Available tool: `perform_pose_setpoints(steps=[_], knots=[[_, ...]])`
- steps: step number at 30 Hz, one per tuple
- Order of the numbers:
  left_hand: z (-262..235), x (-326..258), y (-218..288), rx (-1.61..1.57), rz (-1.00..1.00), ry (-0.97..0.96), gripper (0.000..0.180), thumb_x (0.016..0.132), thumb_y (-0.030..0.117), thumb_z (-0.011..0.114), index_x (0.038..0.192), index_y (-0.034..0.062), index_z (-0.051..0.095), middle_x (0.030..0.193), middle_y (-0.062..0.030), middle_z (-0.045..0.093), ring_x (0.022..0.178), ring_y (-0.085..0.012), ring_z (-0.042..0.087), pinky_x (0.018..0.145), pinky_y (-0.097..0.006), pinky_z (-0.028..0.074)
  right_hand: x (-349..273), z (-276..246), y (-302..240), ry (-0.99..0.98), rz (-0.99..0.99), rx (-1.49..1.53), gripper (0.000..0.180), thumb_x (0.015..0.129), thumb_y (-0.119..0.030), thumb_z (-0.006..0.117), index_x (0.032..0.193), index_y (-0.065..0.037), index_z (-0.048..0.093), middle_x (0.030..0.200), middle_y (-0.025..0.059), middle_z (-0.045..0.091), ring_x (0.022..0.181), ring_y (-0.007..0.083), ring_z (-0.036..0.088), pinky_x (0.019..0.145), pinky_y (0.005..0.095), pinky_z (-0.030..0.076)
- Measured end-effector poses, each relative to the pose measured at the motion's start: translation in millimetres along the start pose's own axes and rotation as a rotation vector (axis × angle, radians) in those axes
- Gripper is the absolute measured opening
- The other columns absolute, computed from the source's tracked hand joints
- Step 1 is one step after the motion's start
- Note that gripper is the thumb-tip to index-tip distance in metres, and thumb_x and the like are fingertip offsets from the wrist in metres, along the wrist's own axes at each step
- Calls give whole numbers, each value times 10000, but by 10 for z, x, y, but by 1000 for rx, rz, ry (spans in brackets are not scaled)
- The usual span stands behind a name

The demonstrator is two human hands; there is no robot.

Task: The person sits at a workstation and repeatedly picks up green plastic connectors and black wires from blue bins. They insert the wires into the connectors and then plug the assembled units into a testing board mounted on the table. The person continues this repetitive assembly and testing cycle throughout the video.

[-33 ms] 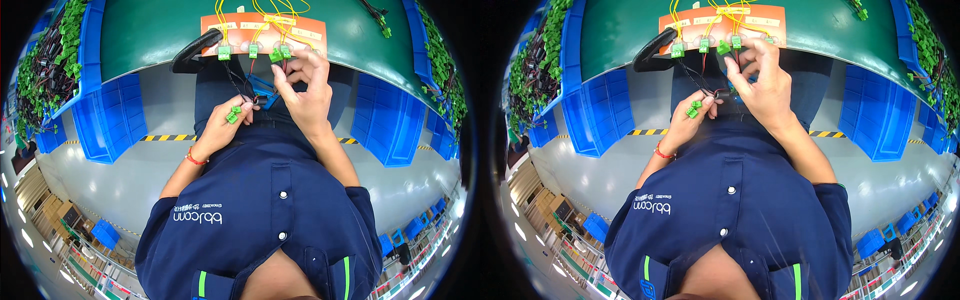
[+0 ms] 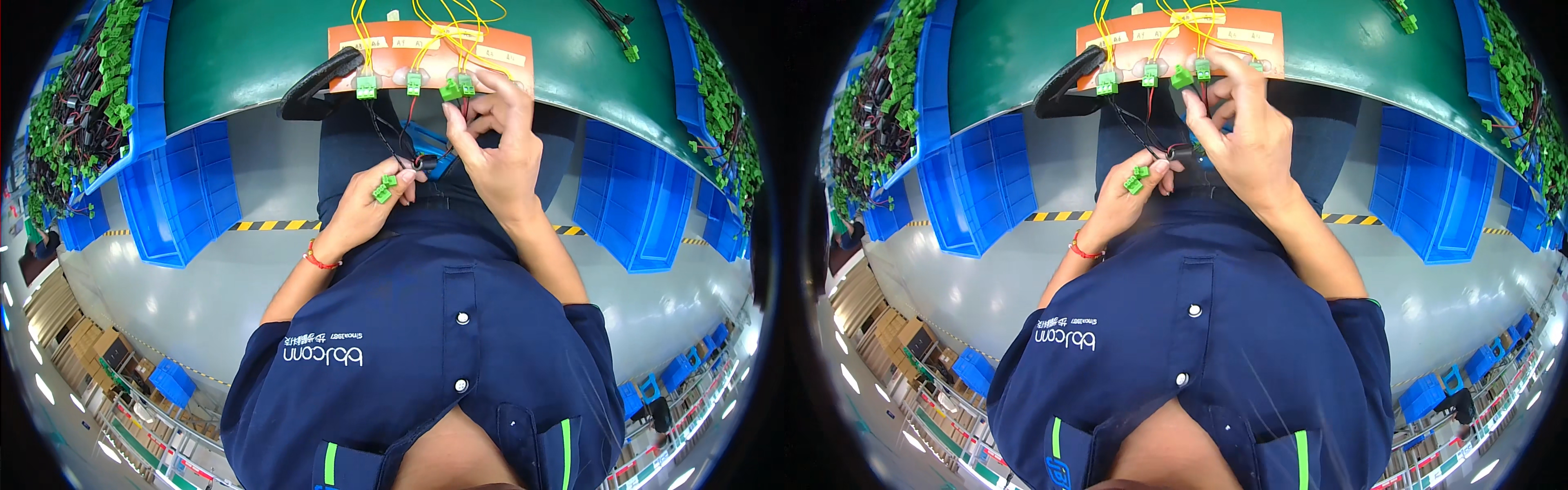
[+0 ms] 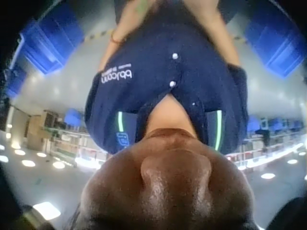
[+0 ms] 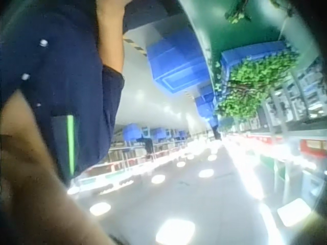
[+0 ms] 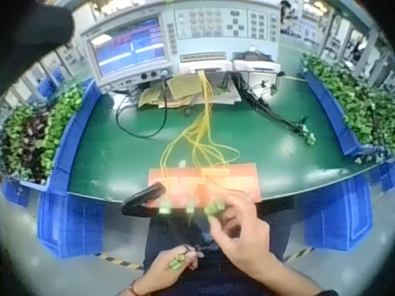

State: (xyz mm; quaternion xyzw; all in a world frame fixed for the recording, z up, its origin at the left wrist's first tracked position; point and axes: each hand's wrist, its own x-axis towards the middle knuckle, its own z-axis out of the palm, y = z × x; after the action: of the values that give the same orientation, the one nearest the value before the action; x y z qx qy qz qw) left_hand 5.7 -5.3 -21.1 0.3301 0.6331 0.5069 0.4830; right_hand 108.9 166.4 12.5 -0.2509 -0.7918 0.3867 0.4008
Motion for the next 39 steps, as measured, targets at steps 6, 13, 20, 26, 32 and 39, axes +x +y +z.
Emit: perform_pose_setpoints(steps=[6,13,20,26,32,39], knots=[[37,-19,118,68,-45,-142,272,1052,191,499,1074,-21,667,821,-53,645,764,-128,601,733,-282,501,129,-118,-1,-59,-156,-117,273,802,-39,754,1070,-62,712,765,43,656,593,162,618,554,266,489],[59,-13,203,-175,-146,-269,310,1043,261,513,1167,31,680,1026,-57,708,872,-120,644,646,-239,496,-111,-463,-48,-293,478,352,220,1018,-144,559,1068,12,706,783,44,651,652,81,579,594,207,453],[56,66,257,-359,-71,-421,357,1043,272,490,1122,-10,695,1134,-116,689,923,-148,635,598,-229,467,79,-564,156,-442,775,742,339,1015,-273,565,1035,28,721,630,48,634,477,75,523,472,200,419],[62,70,236,-393,-23,-446,359,1038,269,493,1098,-15,704,1134,-126,686,913,-147,633,589,-223,469,111,-605,222,-424,896,990,340,1004,-254,565,1026,45,724,594,52,623,430,82,514,435,190,401],[59,84,272,-381,69,-474,356,1042,254,487,1108,-25,698,1154,-145,680,915,-164,634,595,-229,467,176,-579,222,-443,866,866,328,996,-253,578,1032,37,727,637,56,647,491,86,542,500,195,431],[8,134,357,-471,72,-382,394,1048,283,480,1199,-43,644,1180,-196,659,929,-210,651,600,-250,505,145,-985,253,-1081,776,524,332,1034,-260,536,1170,14,667,793,51,690,617,87,594,598,241,496]])
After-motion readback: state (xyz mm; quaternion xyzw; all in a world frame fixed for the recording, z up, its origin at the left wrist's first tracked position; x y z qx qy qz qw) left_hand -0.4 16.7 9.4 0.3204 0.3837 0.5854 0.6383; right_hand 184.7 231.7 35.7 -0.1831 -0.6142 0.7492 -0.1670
